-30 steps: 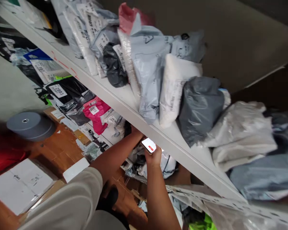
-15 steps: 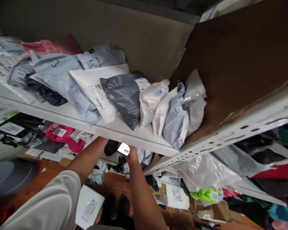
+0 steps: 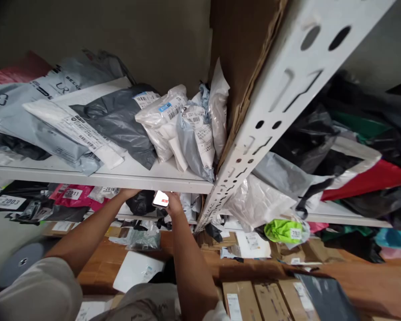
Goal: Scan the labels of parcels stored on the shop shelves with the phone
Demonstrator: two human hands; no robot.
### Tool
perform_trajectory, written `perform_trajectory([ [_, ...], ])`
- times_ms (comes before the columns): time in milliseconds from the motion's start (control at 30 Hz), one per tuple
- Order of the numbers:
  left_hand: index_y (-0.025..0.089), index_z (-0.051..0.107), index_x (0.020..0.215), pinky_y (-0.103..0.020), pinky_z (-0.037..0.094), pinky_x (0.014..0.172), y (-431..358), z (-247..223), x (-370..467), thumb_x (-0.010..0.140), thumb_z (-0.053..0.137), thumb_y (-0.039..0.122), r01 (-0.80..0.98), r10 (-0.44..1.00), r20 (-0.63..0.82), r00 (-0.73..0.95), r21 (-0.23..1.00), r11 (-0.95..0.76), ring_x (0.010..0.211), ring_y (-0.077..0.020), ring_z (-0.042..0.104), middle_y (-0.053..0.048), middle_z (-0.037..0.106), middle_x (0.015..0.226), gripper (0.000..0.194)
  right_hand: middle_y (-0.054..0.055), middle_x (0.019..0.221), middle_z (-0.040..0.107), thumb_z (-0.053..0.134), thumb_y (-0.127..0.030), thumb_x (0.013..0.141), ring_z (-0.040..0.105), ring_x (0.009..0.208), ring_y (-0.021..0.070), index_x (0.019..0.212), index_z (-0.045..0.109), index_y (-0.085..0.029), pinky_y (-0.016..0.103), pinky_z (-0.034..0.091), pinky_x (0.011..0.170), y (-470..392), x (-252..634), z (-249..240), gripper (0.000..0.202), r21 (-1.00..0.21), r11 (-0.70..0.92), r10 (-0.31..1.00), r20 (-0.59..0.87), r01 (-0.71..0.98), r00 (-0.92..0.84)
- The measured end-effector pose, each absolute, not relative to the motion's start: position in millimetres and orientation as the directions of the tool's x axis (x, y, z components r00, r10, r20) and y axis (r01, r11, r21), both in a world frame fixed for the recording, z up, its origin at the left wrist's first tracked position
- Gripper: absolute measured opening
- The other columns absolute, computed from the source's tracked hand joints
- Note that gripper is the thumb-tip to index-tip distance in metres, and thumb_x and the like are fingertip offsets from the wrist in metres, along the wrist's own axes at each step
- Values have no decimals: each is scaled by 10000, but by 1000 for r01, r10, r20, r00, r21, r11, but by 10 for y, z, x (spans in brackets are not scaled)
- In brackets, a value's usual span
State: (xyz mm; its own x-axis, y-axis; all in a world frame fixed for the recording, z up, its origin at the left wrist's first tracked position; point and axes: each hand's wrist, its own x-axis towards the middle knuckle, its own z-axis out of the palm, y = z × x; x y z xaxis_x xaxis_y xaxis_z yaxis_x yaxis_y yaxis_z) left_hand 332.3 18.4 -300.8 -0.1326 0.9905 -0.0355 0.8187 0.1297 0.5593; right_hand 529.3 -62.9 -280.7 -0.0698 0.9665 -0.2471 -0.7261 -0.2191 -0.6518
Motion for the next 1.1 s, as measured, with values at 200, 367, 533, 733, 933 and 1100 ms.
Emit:
perform_trajectory([
  [200, 180, 661, 953, -362, 459, 986, -45, -3066, 3187, 655, 773, 396, 778, 988, -49, -150, 611, 148, 1094, -287, 633, -73, 725, 1068, 385, -21, 764, 738, 800, -291, 670, 727, 635, 203, 927, 541, -225, 323, 569, 565, -1053, 5365, -2586, 370, -590, -436, 898, -336, -679, -284],
  [367, 153, 619, 970, -436, 485, 959, -231, -3124, 3108, 625, 772, 416, 714, 984, 3, -177, 689, 126, 1017, -322, 656, -118, 717, 989, 460, -45, 757, 738, 811, -432, 632, 718, 570, 184, 941, 452, -261, 301, 551, 543, -1472, 5166, -2653, 503, -548, -470, 875, -389, -692, -287],
  [533, 183, 512, 1152, -414, 471, 1007, -405, -3298, 2987, 625, 742, 411, 594, 981, 87, -173, 804, 33, 1115, -276, 615, -104, 652, 1167, 619, -37, 829, 744, 859, -450, 580, 712, 657, 164, 989, 511, -251, 273, 547, 598, -1664, 4934, -2727, 572, -513, -464, 878, -378, -722, -295],
  [733, 190, 513, 1169, -441, 496, 974, -429, -3506, 2834, 565, 760, 406, 490, 979, 84, -184, 872, 17, 1087, -307, 625, -102, 655, 1133, 688, -24, 921, 749, 865, -507, 530, 701, 722, 195, 1121, 569, -293, 324, 558, 641, -1619, 4732, -2827, 695, -479, -471, 875, -360, -741, -324],
  [933, 201, 471, 1227, -432, 435, 1052, -383, -3613, 2780, 544, 780, 365, 462, 979, 60, -193, 886, 36, 1198, -313, 570, -124, 620, 1228, 767, -13, 950, 752, 767, -638, 621, 700, 844, 204, 1066, 598, -292, 333, 551, 731, -1523, 4600, -3080, 588, -529, -394, 907, -356, -752, -226],
  [1100, 202, 431, 1257, -424, 462, 1022, -391, -3577, 2765, 552, 784, 352, 449, 985, 28, -170, 892, 52, 1129, -294, 614, -134, 617, 1238, 803, 16, 1113, 729, 708, -703, 644, 677, 1027, 253, 1139, 551, -301, 378, 558, 802, -1429, 4633, -3057, 658, -569, -288, 951, -265, -770, -159],
])
